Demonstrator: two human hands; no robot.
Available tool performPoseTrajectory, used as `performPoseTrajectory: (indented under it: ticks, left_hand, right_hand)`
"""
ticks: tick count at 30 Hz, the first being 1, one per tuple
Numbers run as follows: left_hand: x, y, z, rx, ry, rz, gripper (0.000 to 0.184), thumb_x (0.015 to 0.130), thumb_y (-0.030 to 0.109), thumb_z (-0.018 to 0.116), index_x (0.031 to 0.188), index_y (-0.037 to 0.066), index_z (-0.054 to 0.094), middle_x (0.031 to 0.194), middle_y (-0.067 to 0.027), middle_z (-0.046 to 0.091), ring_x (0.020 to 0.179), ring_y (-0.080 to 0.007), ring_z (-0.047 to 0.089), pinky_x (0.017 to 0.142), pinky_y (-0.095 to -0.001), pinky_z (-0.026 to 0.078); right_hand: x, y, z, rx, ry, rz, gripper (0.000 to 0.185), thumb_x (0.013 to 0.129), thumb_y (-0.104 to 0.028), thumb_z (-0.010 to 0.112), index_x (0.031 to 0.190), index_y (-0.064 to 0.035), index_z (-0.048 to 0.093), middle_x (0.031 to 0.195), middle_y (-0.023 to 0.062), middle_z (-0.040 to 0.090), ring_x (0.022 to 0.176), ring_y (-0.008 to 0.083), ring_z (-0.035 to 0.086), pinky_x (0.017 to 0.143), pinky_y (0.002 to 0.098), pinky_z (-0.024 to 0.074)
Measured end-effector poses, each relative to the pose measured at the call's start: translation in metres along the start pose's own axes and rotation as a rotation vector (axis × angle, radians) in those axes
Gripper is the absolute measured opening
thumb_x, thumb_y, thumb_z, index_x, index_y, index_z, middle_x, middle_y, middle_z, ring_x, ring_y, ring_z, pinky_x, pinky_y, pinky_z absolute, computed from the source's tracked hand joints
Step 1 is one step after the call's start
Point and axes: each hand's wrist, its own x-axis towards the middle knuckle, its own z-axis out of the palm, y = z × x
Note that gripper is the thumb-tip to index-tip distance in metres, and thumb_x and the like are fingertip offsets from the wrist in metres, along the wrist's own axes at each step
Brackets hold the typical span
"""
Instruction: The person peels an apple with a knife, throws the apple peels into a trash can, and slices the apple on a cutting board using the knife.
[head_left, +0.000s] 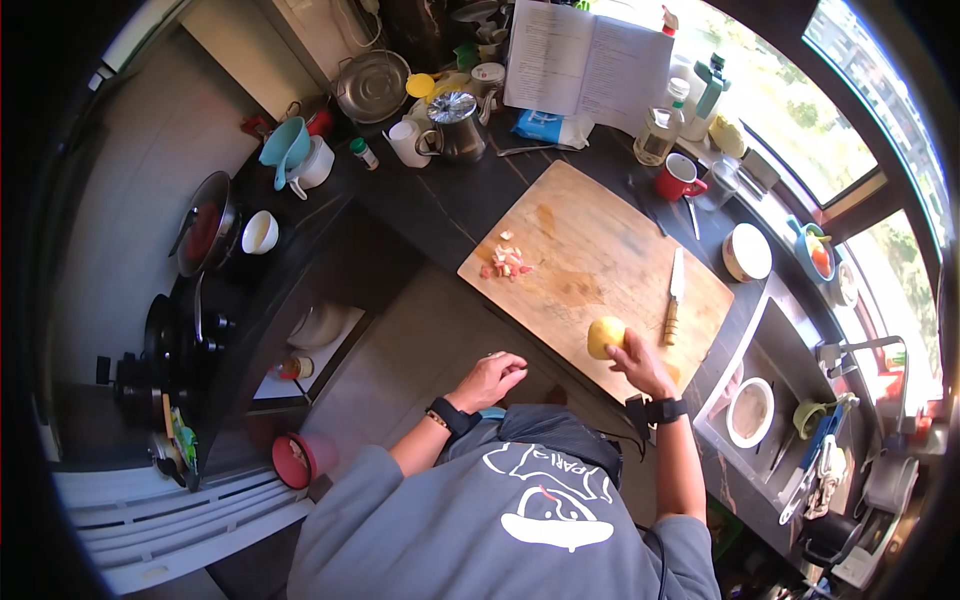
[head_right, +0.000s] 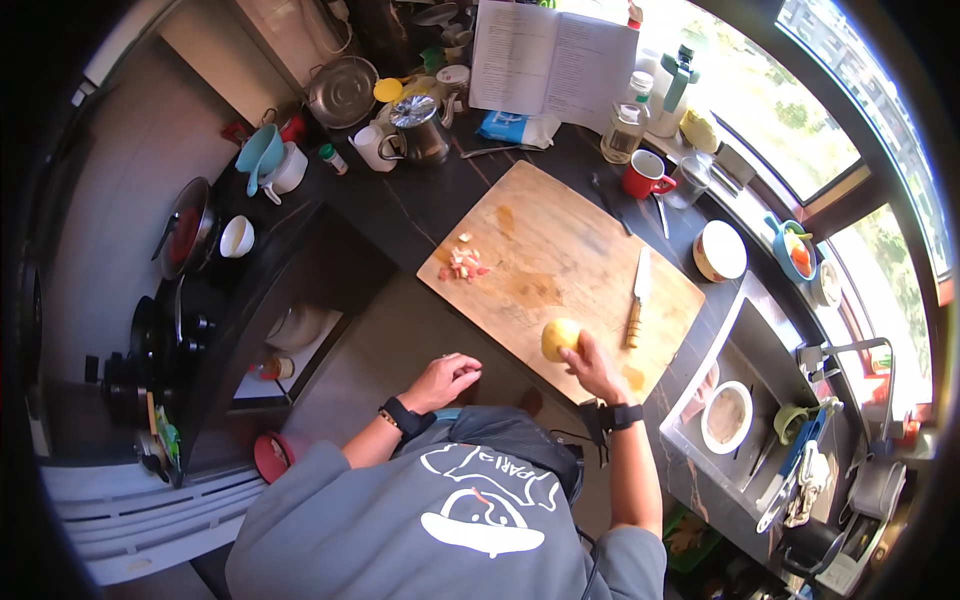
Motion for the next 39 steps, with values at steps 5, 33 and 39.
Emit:
performPoseTrajectory:
  ticks: [5,33,39]
  left_hand:
    - [0.034,0.056,0.022,-0.114,-0.065,-0.021,0.04,0.089,0.019,0.064,0.121,-0.002,0.053,0.099,-0.0124,0.062,0.088,-0.0188,0.064,0.078,-0.0298,0.051]
    - [0.129,0.051,0.051,-0.684,-0.539,-0.066,0.072,0.086,0.029,0.07,0.141,0.001,0.032,0.107,-0.0072,0.06,0.091,-0.0097,0.059,0.07,-0.0228,0.051]
    - [0.139,0.054,0.048,-0.656,-0.517,-0.2,0.072,0.085,0.028,0.071,0.139,0.0,0.033,0.107,-0.0094,0.06,0.087,-0.011,0.06,0.068,-0.024,0.053]
  right_hand:
    - [-0.018,-0.001,0.002,0.013,-0.13,-0.04,0.027,0.095,-0.025,0.058,0.103,0.0009,0.053,0.082,0.0059,0.057,0.072,0.0117,0.057,0.063,0.0268,0.049]
    - [-0.024,-0.013,0.011,0.461,0.131,0.003,0.08,0.087,-0.005,0.066,0.149,-0.0039,0.015,0.095,0.0082,0.061,0.067,0.0114,0.061,0.059,0.0239,0.0529]
    - [-0.014,-0.008,0.004,0.451,0.177,0.038,0.079,0.085,-0.009,0.07,0.146,0.0016,0.022,0.088,0.0088,0.064,0.066,0.0128,0.064,0.059,0.0238,0.0534]
